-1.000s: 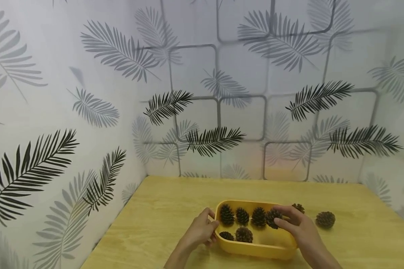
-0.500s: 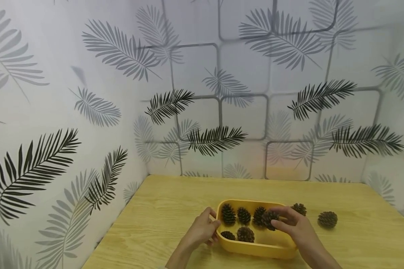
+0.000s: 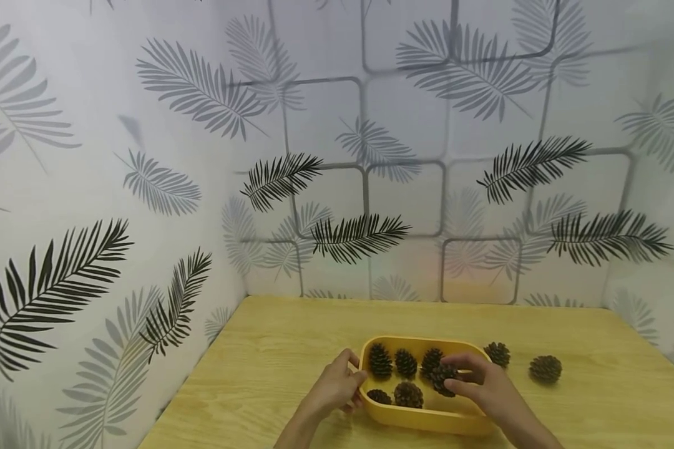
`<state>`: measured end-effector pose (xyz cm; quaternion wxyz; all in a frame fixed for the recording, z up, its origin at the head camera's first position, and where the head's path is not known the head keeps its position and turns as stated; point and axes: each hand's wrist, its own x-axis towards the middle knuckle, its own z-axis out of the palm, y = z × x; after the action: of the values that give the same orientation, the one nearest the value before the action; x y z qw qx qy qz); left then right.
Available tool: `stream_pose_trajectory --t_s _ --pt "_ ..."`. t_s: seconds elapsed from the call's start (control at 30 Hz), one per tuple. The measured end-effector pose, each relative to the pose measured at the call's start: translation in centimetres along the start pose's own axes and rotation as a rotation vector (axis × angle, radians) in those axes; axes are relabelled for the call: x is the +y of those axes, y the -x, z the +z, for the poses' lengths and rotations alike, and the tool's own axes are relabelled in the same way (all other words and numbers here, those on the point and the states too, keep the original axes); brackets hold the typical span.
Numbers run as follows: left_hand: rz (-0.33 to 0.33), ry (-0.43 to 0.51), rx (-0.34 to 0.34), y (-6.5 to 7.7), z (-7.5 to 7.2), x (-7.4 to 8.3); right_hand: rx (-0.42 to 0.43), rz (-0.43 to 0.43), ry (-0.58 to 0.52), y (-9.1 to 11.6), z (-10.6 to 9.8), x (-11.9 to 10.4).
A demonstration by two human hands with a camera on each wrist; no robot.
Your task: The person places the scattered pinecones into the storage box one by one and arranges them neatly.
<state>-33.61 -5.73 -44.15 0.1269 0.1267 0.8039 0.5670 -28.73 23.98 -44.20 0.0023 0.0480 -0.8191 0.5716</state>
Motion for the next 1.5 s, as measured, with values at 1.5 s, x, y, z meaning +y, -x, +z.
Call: stream_pose_trajectory --t_s 1.5 --pt "0.002 -0.022 0.001 -0.3 0.0 -0.4 -0.107 -0.035 0.192 -1.5 1.0 -0.1"
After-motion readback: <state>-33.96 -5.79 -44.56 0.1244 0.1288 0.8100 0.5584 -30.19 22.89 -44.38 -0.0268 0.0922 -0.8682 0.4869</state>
